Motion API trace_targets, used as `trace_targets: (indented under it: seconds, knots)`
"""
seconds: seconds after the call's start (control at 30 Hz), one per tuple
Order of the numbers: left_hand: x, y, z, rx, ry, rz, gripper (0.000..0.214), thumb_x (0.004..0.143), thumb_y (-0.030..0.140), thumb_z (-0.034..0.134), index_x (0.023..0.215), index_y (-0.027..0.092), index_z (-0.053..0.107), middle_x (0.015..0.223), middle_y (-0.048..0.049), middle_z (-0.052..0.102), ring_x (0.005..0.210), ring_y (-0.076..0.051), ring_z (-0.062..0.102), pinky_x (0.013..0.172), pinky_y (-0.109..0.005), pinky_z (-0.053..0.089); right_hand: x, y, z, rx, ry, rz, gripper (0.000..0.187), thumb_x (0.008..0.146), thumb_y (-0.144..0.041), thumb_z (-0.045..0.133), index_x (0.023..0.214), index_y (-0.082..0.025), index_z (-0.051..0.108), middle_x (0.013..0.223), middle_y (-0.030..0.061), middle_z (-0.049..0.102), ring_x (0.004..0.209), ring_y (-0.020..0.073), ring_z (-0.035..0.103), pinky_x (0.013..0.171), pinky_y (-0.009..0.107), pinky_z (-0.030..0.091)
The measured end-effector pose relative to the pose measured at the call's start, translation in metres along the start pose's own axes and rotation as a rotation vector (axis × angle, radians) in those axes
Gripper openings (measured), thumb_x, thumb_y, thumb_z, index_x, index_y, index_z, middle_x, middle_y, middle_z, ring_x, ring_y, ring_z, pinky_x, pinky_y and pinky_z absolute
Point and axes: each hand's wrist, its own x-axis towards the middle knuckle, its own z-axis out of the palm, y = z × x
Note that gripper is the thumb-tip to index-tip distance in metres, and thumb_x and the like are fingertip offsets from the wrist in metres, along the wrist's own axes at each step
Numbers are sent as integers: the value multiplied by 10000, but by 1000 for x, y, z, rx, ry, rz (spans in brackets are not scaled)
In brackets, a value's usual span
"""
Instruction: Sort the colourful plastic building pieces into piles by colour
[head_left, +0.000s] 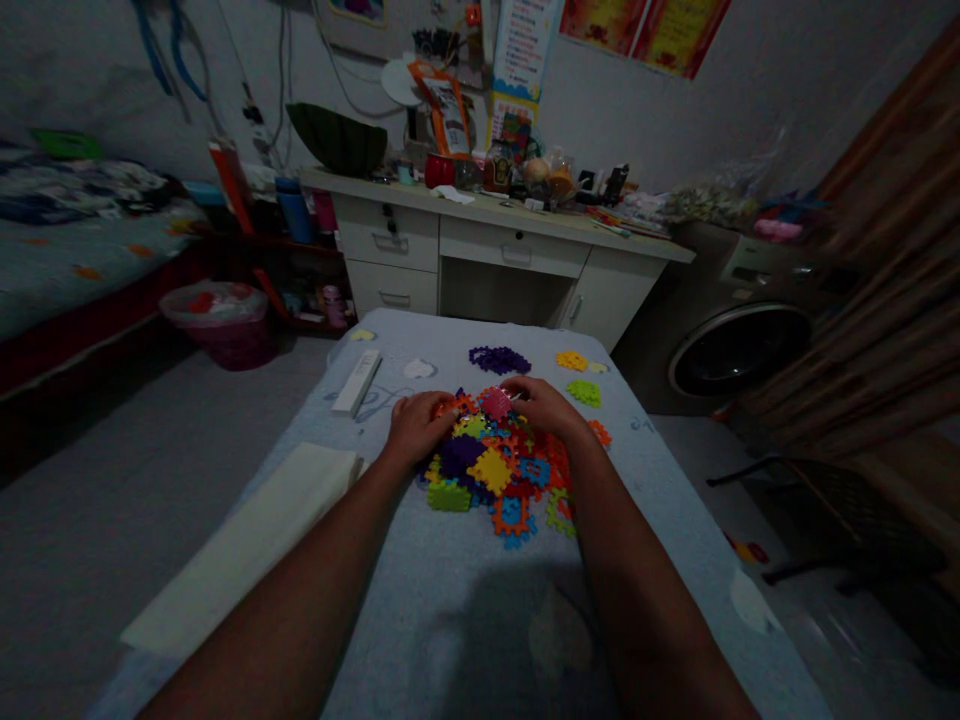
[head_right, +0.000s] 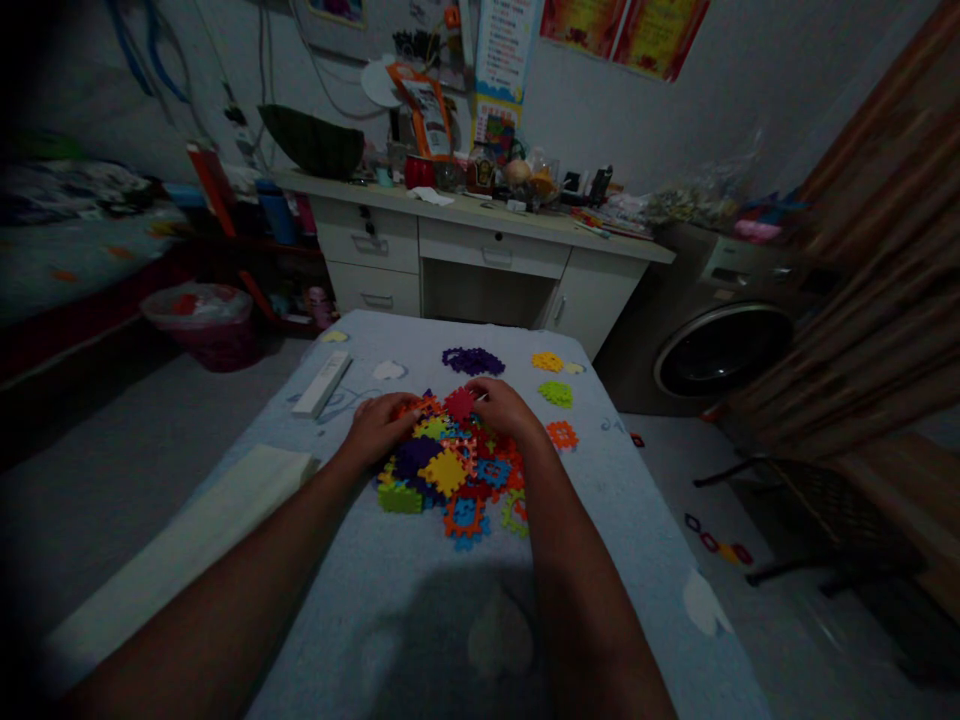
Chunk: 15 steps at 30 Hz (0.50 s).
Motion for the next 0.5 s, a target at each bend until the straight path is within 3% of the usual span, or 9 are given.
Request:
trace_targets:
  seconds: [0.17,0.3,0.5]
  knots:
    - [-1,2,-1,8,-3,-8,352,867,462,500,1098,264,676,1161,-44,713,1158,-279,592,1080,-508,301,-6,0,-1,-47,-145,48,572,653,19,480,1157,-180,660,895,15,694,692,134,571,638,242,435]
    - [-1,4,-2,8,1,-12,357,865,467,504,1100,261,677,1162,-49,712,1155,-273,593,1077,-495,308,-6,-1,-3,-61,-141,-6,535,685,-11,504,1177,-172,642,774,-20,612,642,113,503,586,224,372]
    - [-1,3,-3,4,-3,-7,344,872,476,485,1074,278,681,1136,-31,722,1132,-262,602,1056,-475,326,-8,-12,-4,-66,-103,-94,478,738,-43,501,1176,-169,648,729,-39,537,665,107,467,634,224,350]
